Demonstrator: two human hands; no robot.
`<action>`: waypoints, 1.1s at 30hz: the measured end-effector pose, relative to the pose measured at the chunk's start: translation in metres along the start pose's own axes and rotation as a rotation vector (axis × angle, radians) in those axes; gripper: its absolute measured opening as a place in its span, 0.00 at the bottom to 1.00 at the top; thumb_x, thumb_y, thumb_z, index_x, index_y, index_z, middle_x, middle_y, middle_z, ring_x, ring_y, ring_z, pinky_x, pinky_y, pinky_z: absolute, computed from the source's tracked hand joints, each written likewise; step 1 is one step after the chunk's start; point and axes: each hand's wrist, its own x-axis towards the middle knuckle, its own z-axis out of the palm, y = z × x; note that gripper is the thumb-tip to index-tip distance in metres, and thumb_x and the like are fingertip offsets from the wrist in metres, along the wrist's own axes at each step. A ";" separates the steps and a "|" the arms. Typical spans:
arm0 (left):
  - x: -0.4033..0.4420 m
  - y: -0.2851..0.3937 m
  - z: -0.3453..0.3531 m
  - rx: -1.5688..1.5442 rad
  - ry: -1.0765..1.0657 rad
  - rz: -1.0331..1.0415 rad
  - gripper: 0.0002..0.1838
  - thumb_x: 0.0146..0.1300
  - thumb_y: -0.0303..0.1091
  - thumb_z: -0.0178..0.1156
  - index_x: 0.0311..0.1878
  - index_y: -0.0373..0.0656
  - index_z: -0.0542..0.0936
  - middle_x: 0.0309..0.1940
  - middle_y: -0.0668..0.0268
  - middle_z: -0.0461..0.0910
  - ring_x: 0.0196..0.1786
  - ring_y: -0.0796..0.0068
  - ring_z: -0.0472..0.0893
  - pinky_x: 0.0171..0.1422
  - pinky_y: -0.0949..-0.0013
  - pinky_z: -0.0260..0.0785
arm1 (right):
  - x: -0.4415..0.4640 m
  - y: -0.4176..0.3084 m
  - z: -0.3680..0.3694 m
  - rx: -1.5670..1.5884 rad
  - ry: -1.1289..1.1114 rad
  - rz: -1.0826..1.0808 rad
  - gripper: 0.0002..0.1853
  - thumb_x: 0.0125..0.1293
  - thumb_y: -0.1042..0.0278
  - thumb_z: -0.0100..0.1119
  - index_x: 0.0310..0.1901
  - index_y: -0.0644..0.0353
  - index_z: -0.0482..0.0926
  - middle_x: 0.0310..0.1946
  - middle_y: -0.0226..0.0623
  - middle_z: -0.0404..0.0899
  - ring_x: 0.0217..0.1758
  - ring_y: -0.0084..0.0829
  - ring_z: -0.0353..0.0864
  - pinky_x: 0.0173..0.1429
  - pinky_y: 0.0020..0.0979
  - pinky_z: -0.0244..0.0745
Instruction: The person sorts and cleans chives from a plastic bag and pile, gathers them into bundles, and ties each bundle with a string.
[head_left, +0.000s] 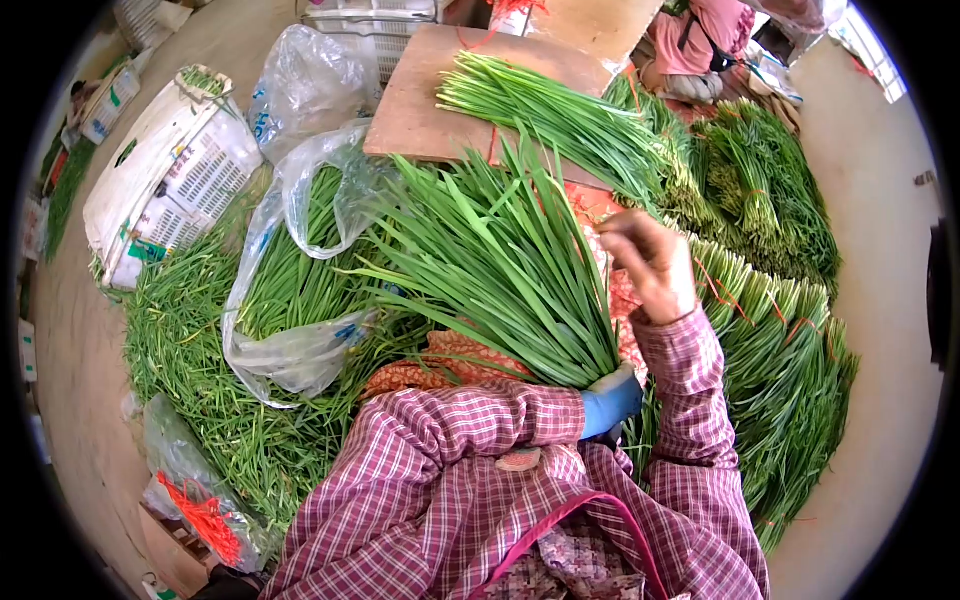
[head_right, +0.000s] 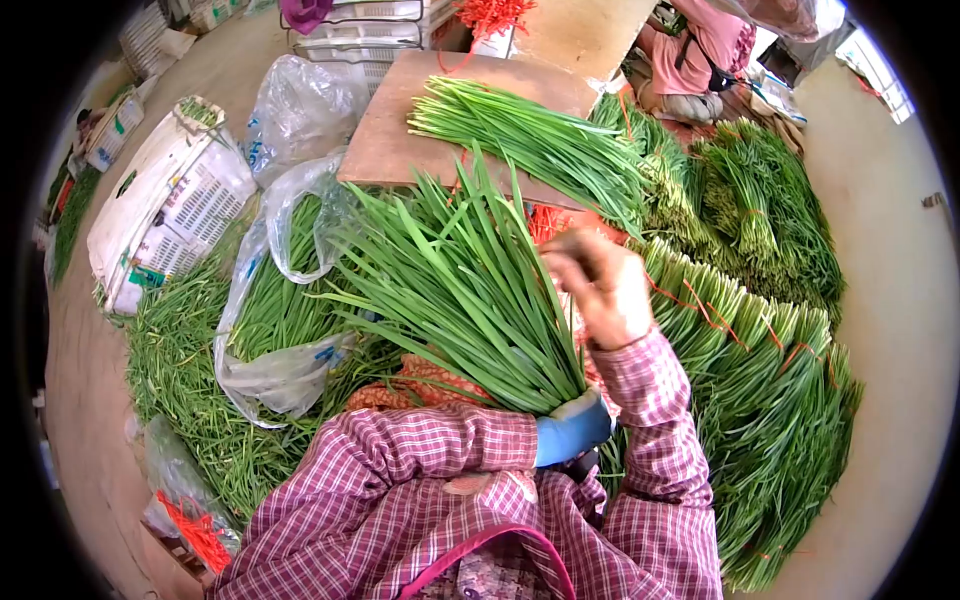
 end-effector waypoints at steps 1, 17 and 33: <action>0.007 -0.002 0.009 -0.047 -0.018 0.119 0.16 0.63 0.39 0.49 0.48 0.49 0.83 0.48 0.67 0.81 0.56 0.64 0.77 0.64 0.58 0.61 | 0.005 -0.001 0.011 -0.091 -0.049 -0.174 0.05 0.61 0.75 0.61 0.38 0.63 0.80 0.31 0.39 0.83 0.32 0.28 0.82 0.38 0.28 0.77; -0.003 -0.006 -0.017 -0.175 -0.023 0.112 0.20 0.62 0.42 0.53 0.57 0.51 0.77 0.53 0.64 0.78 0.58 0.62 0.75 0.64 0.58 0.63 | 0.025 -0.002 0.069 -0.585 -0.077 -0.417 0.06 0.55 0.68 0.64 0.33 0.54 0.77 0.29 0.34 0.72 0.36 0.37 0.79 0.36 0.36 0.76; -0.150 -0.172 -0.165 -0.962 0.921 -0.418 0.14 0.49 0.28 0.68 0.39 0.46 0.76 0.28 0.69 0.81 0.30 0.77 0.81 0.33 0.73 0.75 | 0.069 0.003 -0.027 0.619 0.016 -0.257 0.43 0.68 0.41 0.50 0.75 0.50 0.41 0.68 0.48 0.59 0.64 0.40 0.68 0.66 0.46 0.64</action>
